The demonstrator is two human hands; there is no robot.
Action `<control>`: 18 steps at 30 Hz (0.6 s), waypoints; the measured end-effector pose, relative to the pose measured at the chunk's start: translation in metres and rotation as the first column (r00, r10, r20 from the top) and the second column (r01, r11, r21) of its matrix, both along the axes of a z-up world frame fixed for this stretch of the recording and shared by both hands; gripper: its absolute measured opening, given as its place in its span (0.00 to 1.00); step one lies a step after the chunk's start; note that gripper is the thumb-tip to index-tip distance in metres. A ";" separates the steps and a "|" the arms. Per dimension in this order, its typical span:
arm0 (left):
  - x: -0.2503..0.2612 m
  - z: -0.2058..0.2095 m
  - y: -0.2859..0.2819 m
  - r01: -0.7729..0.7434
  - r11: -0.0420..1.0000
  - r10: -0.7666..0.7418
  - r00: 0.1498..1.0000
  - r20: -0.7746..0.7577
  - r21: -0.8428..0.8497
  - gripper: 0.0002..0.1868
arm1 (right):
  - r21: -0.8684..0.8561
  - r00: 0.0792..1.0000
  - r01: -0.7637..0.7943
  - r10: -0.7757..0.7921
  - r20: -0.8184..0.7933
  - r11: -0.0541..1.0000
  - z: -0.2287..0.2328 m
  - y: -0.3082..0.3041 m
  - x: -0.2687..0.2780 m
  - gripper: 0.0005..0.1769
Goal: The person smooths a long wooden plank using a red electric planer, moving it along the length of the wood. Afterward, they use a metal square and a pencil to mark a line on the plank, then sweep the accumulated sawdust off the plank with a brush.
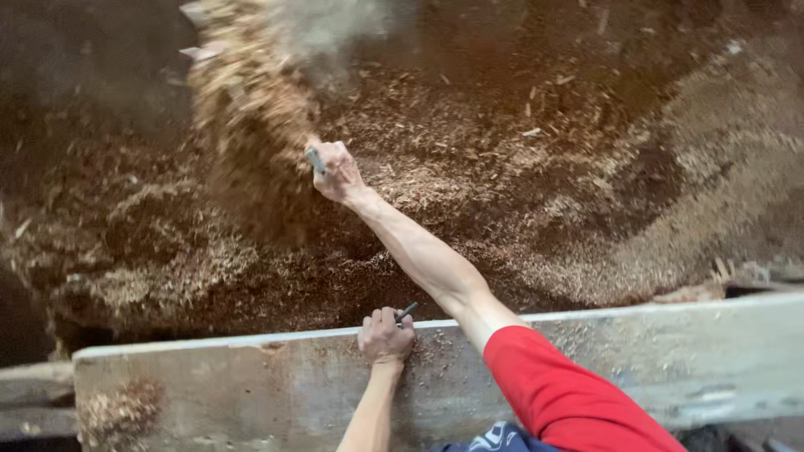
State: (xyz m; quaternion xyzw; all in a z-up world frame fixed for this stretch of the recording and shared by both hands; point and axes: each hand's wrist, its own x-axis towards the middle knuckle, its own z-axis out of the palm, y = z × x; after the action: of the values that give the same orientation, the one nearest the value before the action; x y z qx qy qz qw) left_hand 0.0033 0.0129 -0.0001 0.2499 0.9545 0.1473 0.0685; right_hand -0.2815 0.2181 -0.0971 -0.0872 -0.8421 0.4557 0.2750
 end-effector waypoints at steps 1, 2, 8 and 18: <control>0.002 0.004 -0.001 0.002 1.000 -0.002 1.000 -0.022 0.021 0.11 | 0.042 0.999 -0.014 0.012 0.045 0.999 0.019 0.001 0.007 0.12; 0.002 0.008 -0.004 0.016 0.998 -0.012 0.998 -0.063 0.058 0.10 | 0.125 0.998 0.045 -0.038 -0.059 0.991 0.038 0.010 0.017 0.10; -0.050 0.009 -0.050 0.303 0.952 -0.286 0.928 -0.239 0.040 0.07 | 0.147 0.781 0.604 -0.545 -0.305 0.784 0.096 0.186 0.156 0.07; -0.150 -0.062 -0.132 -0.331 0.930 0.367 0.871 0.327 -0.162 0.12 | 0.742 -0.104 0.571 -0.928 -0.359 -0.351 -0.001 0.502 0.320 0.05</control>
State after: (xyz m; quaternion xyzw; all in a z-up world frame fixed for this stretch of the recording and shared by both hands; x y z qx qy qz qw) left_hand -0.1464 -0.1188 -0.0617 0.0390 0.9623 0.1511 0.2227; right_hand 0.0383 0.7203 -0.0978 -0.6295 -0.6294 -0.3216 0.3228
